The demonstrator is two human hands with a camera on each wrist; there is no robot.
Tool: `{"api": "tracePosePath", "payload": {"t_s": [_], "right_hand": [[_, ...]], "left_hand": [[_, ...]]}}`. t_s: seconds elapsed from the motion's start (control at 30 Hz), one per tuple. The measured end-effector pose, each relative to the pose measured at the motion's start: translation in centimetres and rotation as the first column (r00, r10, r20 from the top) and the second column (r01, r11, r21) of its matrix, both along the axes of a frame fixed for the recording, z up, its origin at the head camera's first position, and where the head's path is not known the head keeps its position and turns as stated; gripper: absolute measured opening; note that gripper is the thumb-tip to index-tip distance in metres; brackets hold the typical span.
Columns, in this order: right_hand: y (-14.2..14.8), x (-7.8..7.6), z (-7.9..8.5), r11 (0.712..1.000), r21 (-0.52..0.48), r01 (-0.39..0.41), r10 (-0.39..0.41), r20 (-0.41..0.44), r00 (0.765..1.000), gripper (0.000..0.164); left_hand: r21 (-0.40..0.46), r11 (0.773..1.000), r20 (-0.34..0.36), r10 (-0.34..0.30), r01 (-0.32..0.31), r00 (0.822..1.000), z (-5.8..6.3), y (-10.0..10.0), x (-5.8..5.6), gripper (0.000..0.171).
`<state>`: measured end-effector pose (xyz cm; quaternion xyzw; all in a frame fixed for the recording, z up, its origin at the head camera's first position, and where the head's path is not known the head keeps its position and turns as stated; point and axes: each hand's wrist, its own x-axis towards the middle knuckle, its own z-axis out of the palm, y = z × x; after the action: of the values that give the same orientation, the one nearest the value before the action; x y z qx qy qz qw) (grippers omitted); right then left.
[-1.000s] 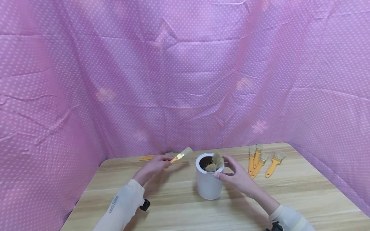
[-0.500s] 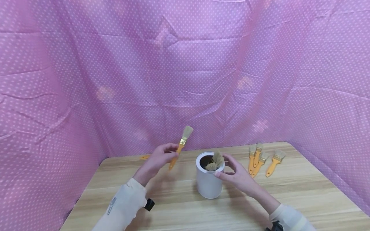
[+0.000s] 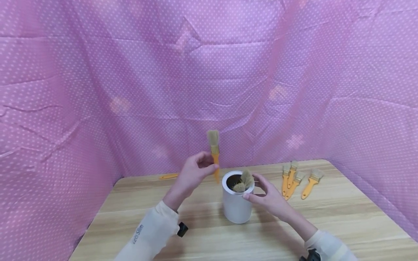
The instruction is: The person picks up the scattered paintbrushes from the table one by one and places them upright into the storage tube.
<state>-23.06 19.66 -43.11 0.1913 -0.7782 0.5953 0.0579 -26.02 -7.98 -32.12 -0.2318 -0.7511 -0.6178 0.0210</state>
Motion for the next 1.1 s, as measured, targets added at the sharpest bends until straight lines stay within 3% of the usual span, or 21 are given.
{"api": "tracePosePath", "payload": {"t_s": [0.13, 0.23, 0.6, 0.87, 1.1], "right_hand": [[0.0, 0.1, 0.0, 1.000, -0.002, -0.009, 0.009, 0.009, 1.000, 0.075], [-0.1, 0.1, -0.2, 1.000, -0.002, -0.021, 0.021, 0.021, 1.000, 0.075], [0.3, 0.0, -0.3, 1.000, 0.015, -0.005, 0.004, 0.019, 1.000, 0.075], [0.5, 0.0, -0.3, 1.000, 0.022, -0.015, 0.015, -0.013, 1.000, 0.075], [0.4, 0.1, -0.1, 1.000, 0.020, -0.021, 0.021, -0.003, 1.000, 0.075]], "left_hand": [[0.043, 0.998, -0.017, -0.036, 0.036, 0.999, -0.1, 1.2, 0.3, 0.027], [0.027, 0.999, -0.031, -0.040, 0.041, 0.999, -0.5, 1.8, 0.6, 0.026], [-0.186, 0.982, -0.090, -0.060, 0.043, 0.994, -2.3, 2.6, 1.1, 0.024], [-0.309, 0.945, -0.197, -0.170, 0.103, 0.966, -3.6, 2.7, 1.6, 0.019], [-0.399, 0.917, -0.283, -0.150, 0.026, 0.947, -4.1, 2.8, 1.5, 0.015]]}}
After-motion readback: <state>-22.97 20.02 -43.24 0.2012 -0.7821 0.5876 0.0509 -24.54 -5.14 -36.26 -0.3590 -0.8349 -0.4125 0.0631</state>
